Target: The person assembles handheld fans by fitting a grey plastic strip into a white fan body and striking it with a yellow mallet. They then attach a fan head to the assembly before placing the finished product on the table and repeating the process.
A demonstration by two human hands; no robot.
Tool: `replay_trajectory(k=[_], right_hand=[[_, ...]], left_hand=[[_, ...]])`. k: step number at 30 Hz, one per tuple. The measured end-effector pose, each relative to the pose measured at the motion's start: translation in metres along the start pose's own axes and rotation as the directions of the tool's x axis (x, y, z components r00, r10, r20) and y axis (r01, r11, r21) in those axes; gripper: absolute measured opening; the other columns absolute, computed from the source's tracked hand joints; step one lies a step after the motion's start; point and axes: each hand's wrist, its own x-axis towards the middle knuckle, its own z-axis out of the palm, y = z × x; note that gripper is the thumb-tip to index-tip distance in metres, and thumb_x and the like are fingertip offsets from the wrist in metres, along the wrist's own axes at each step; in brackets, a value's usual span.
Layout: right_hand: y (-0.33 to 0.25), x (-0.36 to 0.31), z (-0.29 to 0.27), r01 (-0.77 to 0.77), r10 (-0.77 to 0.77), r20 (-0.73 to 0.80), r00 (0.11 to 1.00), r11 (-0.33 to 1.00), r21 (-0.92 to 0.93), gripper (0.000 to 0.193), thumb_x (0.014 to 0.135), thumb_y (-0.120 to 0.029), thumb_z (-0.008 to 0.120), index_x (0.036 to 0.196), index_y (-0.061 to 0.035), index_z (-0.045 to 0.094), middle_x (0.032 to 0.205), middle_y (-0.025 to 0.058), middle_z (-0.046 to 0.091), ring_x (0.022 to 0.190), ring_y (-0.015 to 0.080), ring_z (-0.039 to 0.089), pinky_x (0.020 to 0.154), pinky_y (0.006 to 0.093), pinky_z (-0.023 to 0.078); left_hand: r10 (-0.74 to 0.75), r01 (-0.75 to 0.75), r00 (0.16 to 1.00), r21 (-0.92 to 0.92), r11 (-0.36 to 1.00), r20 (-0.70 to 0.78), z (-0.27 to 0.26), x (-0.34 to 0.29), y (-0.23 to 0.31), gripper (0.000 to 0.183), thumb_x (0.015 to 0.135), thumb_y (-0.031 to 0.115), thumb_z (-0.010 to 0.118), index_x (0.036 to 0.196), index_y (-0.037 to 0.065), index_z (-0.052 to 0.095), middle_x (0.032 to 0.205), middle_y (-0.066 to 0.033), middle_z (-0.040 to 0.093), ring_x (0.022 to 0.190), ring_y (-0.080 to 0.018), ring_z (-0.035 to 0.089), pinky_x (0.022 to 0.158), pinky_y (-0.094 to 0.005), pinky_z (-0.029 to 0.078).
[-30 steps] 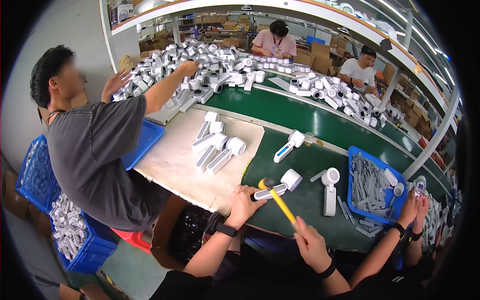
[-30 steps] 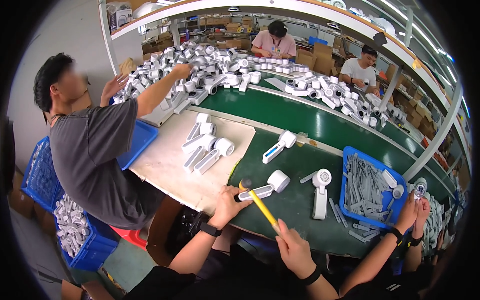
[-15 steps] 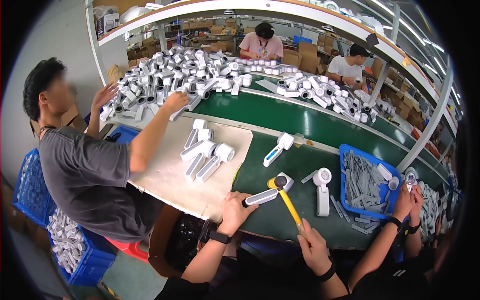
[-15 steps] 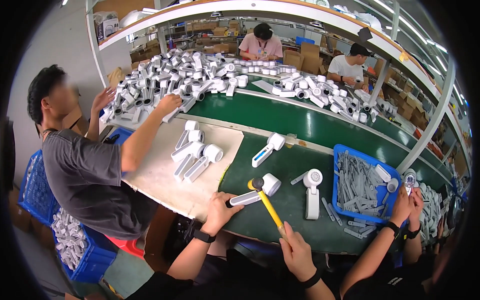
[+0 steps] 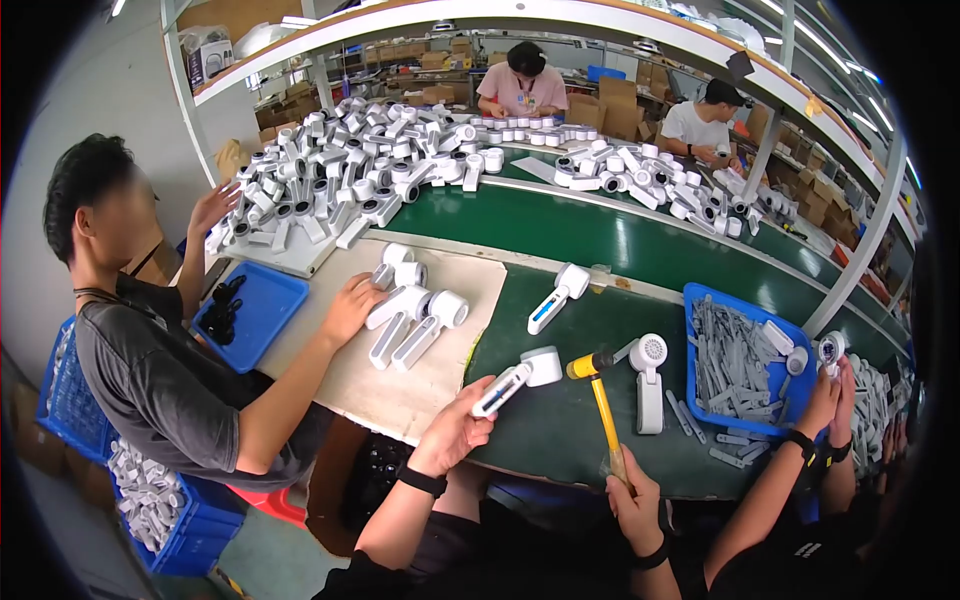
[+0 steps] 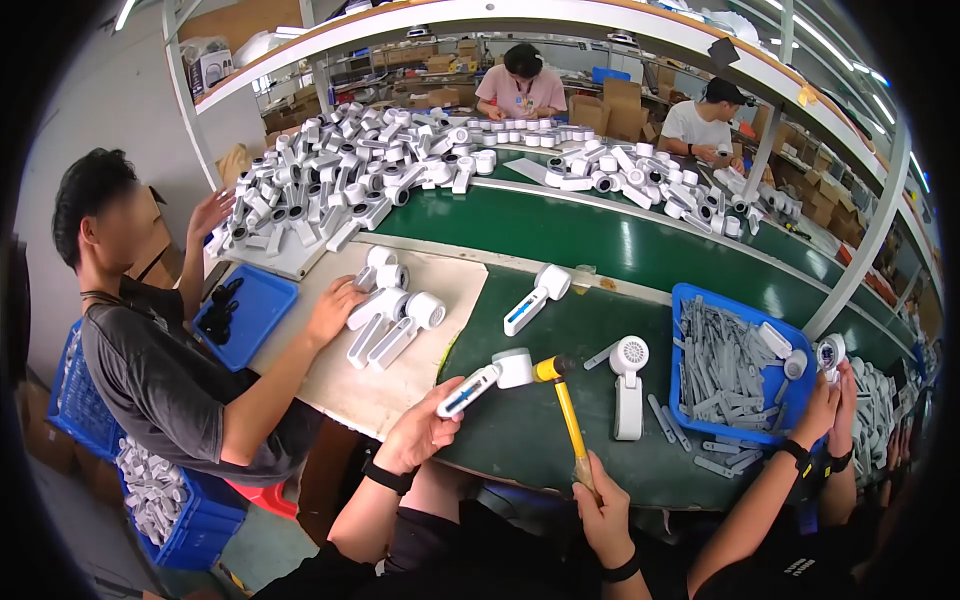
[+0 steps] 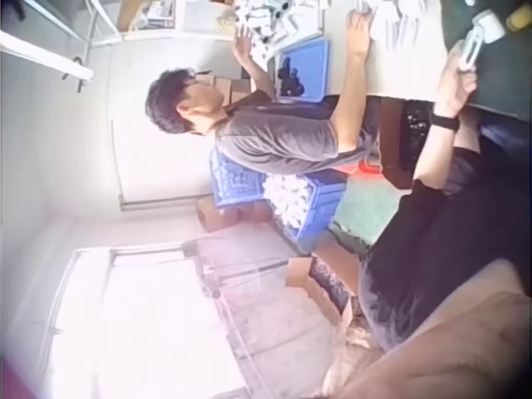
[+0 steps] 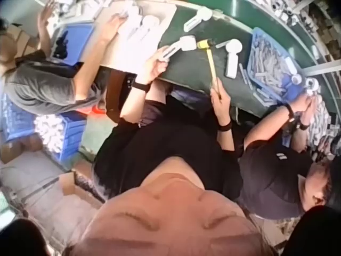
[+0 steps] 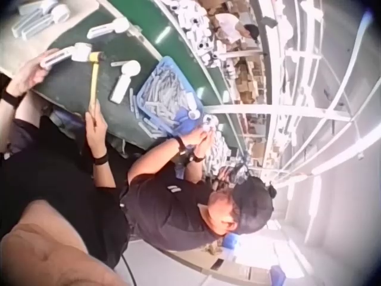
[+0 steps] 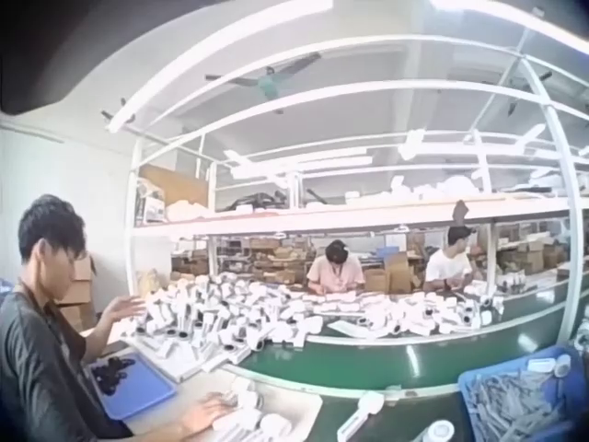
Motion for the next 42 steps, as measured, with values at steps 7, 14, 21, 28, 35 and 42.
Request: replay_trajectory(k=[7, 14, 21, 28, 35, 42], right_hand=[[0.012, 0.002, -0.005, 0.046, -0.044, 0.016, 0.999, 0.989, -0.141, 0.050, 0.089, 0.000, 0.063, 0.137, 0.0045, 0.052, 0.083, 0.0079, 0.063, 0.070, 0.0105, 0.055, 0.066, 0.0248, 0.046], [0.026, 0.003, -0.018, 0.116, -0.127, -0.073, 0.989, 0.984, -0.137, 0.054, 0.090, -0.001, 0.061, 0.143, 0.0025, 0.048, 0.074, -0.0018, 0.056, 0.058, 0.0032, 0.048, 0.052, 0.0193, 0.040], [0.021, -0.011, -0.035, 0.022, -0.027, -0.168, 0.985, 0.999, -0.031, 0.054, 0.091, -0.001, 0.060, 0.143, 0.0023, 0.047, 0.074, -0.0011, 0.057, 0.054, 0.0037, 0.048, 0.049, 0.0192, 0.040], [0.021, -0.019, -0.048, -0.073, 0.077, -0.196, 0.978, 0.997, 0.027, 0.052, 0.090, -0.001, 0.063, 0.140, 0.0034, 0.050, 0.073, 0.0006, 0.056, 0.057, 0.0057, 0.051, 0.053, 0.0216, 0.042], [0.030, -0.003, -0.039, -0.051, 0.051, -0.097, 0.994, 0.999, 0.004, 0.053, 0.089, -0.001, 0.064, 0.140, 0.0033, 0.050, 0.071, 0.0025, 0.056, 0.057, 0.0067, 0.051, 0.054, 0.0226, 0.042], [0.022, 0.014, -0.013, 0.063, -0.060, 0.069, 0.996, 0.996, -0.055, 0.049, 0.088, -0.002, 0.065, 0.136, 0.0057, 0.053, 0.095, 0.0153, 0.067, 0.081, 0.0169, 0.064, 0.074, 0.0277, 0.050]], left_hand=[[0.547, -0.060, 0.830, 0.956, 0.286, -0.112, -0.019, 0.002, -0.014, 0.046, 0.093, 0.040, 0.065, 0.124, 0.007, 0.056, 0.093, -0.0111, 0.058, 0.078, -0.0233, 0.057, 0.065, -0.0359, 0.048], [0.601, -0.200, 0.670, 0.886, -0.419, 0.435, 0.065, 0.050, -0.012, 0.029, 0.082, 0.021, 0.075, 0.104, 0.003, 0.068, 0.097, -0.0167, 0.065, 0.094, -0.0354, 0.062, 0.083, -0.0443, 0.050], [0.365, -0.229, 0.844, 0.880, -0.416, 0.392, 0.121, 0.192, -0.078, 0.029, 0.075, 0.012, 0.074, 0.103, 0.005, 0.067, 0.107, -0.0132, 0.063, 0.100, -0.0320, 0.064, 0.082, -0.0426, 0.056], [0.372, -0.023, 0.920, 0.966, -0.257, 0.121, 0.117, 0.213, -0.074, 0.018, 0.078, 0.022, 0.073, 0.088, 0.007, 0.069, 0.088, -0.0159, 0.071, 0.085, -0.0341, 0.070, 0.078, -0.0433, 0.056], [0.363, -0.321, 0.928, 0.661, 0.678, 0.078, 0.090, 0.105, -0.005, 0.012, 0.091, 0.014, 0.069, 0.096, 0.002, 0.069, 0.081, -0.0018, 0.068, 0.069, -0.0070, 0.060, 0.058, -0.0224, 0.044], [0.496, -0.437, 0.853, 0.300, 0.848, -0.161, 0.044, 0.029, 0.019, 0.019, 0.099, 0.010, 0.056, 0.113, 0.000, 0.061, 0.094, -0.0078, 0.069, 0.081, -0.0145, 0.064, 0.072, -0.0259, 0.050]])
